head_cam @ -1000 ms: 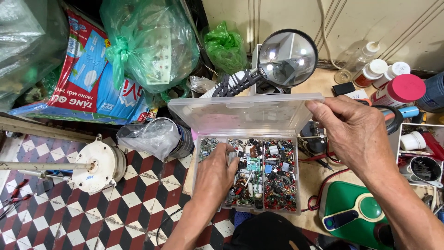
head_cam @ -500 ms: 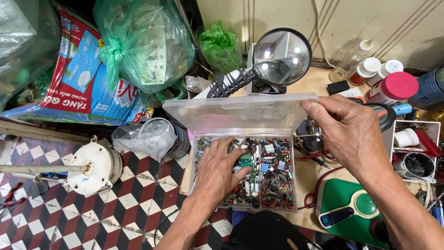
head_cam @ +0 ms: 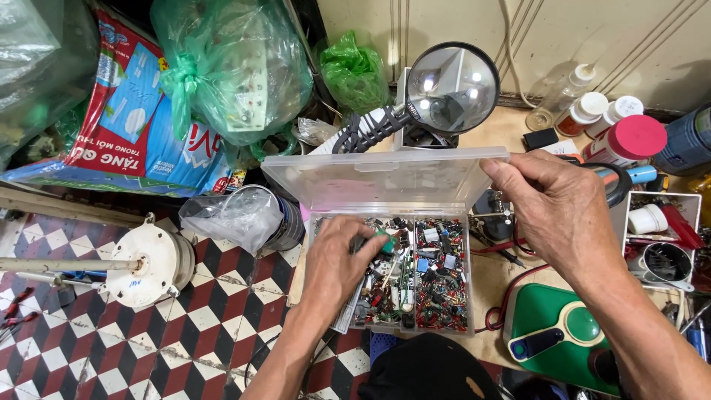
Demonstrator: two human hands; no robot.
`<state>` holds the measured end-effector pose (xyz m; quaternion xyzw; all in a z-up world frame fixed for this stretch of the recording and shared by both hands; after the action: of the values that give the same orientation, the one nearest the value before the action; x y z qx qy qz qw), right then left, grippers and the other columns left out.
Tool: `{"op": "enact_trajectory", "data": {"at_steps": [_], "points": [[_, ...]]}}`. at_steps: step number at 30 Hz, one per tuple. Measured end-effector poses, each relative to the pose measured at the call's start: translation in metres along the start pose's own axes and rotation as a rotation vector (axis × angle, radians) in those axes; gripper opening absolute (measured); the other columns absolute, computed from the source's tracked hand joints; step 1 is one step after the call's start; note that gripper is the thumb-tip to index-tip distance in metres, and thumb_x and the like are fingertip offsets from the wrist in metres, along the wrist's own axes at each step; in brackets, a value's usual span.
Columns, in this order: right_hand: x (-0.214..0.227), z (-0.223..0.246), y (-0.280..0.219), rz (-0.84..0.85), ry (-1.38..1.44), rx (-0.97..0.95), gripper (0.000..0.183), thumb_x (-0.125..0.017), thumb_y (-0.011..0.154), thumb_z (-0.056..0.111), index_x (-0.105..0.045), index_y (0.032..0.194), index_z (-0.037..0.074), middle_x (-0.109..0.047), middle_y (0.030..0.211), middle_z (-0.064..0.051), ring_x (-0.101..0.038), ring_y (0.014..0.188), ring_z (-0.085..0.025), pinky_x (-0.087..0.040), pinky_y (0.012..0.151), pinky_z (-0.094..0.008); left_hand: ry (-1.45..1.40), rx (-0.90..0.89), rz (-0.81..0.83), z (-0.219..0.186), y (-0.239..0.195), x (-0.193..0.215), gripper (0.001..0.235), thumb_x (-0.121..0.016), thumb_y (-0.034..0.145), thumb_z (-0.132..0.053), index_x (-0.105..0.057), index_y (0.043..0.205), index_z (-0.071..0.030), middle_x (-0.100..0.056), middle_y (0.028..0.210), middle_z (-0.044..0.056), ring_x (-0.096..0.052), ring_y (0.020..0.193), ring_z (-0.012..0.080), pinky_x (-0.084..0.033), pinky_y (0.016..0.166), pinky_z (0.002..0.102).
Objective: The person opens a plastic compartment box filled with electronic components, sifts through the parts with their hands, and then transfers some components into a plastic bag. They also handle small metal trays containing parts.
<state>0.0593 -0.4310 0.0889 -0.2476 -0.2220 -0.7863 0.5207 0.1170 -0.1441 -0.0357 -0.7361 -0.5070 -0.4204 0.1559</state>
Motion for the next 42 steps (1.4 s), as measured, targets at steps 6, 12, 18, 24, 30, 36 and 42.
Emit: {"op": "enact_trajectory", "data": {"at_steps": [6,12,18,24,30,36,42], "points": [[0.002,0.004,-0.002,0.008,0.001,-0.016,0.021,-0.072,0.113,0.025,-0.089,0.116,0.013,-0.071,0.087,0.000,-0.056,0.082,-0.013,-0.040,0.077,-0.031,0.114,0.041,-0.047,-0.003,0.009,0.001,0.036,-0.078,0.103,-0.041,-0.085,0.114,-0.007,-0.073,0.092,0.006,-0.066,0.090,0.0271,-0.054,0.065,0.047],[0.002,0.004,-0.005,0.025,0.008,-0.070,0.027,-0.072,0.115,0.025,-0.083,0.097,0.008,-0.070,0.088,-0.001,-0.059,0.083,-0.013,-0.043,0.076,-0.032,0.021,-0.050,-0.024,-0.027,-0.019,0.021,0.028,-0.072,0.108,-0.026,-0.077,0.128,-0.009,-0.076,0.102,0.007,-0.068,0.093,0.0225,-0.062,0.076,0.038],[0.000,0.000,-0.009,0.027,-0.002,-0.052,0.043,-0.073,0.117,0.026,-0.067,0.079,0.007,-0.059,0.078,0.000,-0.050,0.078,-0.013,-0.037,0.074,-0.032,0.069,-0.064,0.060,-0.032,-0.066,0.008,0.015,-0.077,0.105,-0.028,-0.075,0.112,-0.015,-0.074,0.104,0.003,-0.068,0.098,0.0201,-0.061,0.078,0.037],[0.000,0.002,-0.014,0.031,0.021,-0.040,0.039,-0.072,0.119,0.024,-0.072,0.084,0.006,-0.056,0.079,-0.001,-0.046,0.078,-0.012,-0.034,0.069,-0.031,0.141,-0.116,0.119,-0.039,-0.081,0.007,0.047,-0.083,0.098,-0.046,-0.076,0.129,-0.011,-0.070,0.130,0.012,-0.060,0.120,0.0334,-0.052,0.095,0.048],[-0.001,0.005,-0.021,0.053,-0.004,-0.087,0.044,-0.074,0.118,0.026,-0.068,0.080,0.006,-0.052,0.075,-0.001,-0.045,0.075,-0.013,-0.034,0.068,-0.033,0.180,-0.130,0.171,-0.033,-0.088,0.000,0.036,-0.085,0.096,-0.038,-0.077,0.122,-0.013,-0.069,0.136,0.014,-0.060,0.127,0.0335,-0.051,0.098,0.050],[-0.001,0.004,-0.022,0.055,-0.005,-0.096,0.049,-0.074,0.119,0.027,-0.061,0.077,0.006,-0.047,0.075,0.000,-0.041,0.075,-0.014,-0.032,0.068,-0.033,0.165,-0.161,0.176,-0.035,-0.087,0.005,0.044,-0.090,0.092,-0.037,-0.071,0.123,-0.013,-0.066,0.145,0.018,-0.058,0.135,0.0380,-0.048,0.105,0.055],[-0.001,0.004,-0.019,0.054,-0.003,-0.080,0.052,-0.074,0.120,0.027,-0.056,0.074,0.007,-0.045,0.074,0.000,-0.041,0.074,-0.013,-0.031,0.069,-0.032,0.212,-0.225,0.156,-0.045,-0.082,0.002,0.054,-0.094,0.088,-0.037,-0.069,0.129,-0.013,-0.060,0.153,0.020,-0.050,0.147,0.0441,-0.043,0.111,0.058]]}}
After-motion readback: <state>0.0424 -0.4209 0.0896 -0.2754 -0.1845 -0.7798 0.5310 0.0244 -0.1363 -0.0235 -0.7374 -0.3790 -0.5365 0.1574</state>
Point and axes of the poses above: each hand's wrist, its own y-axis towards the middle knuckle, its own x-axis out of the back of the hand, z = x × y, the point moved 5 cm from there along y, towards the middle knuckle
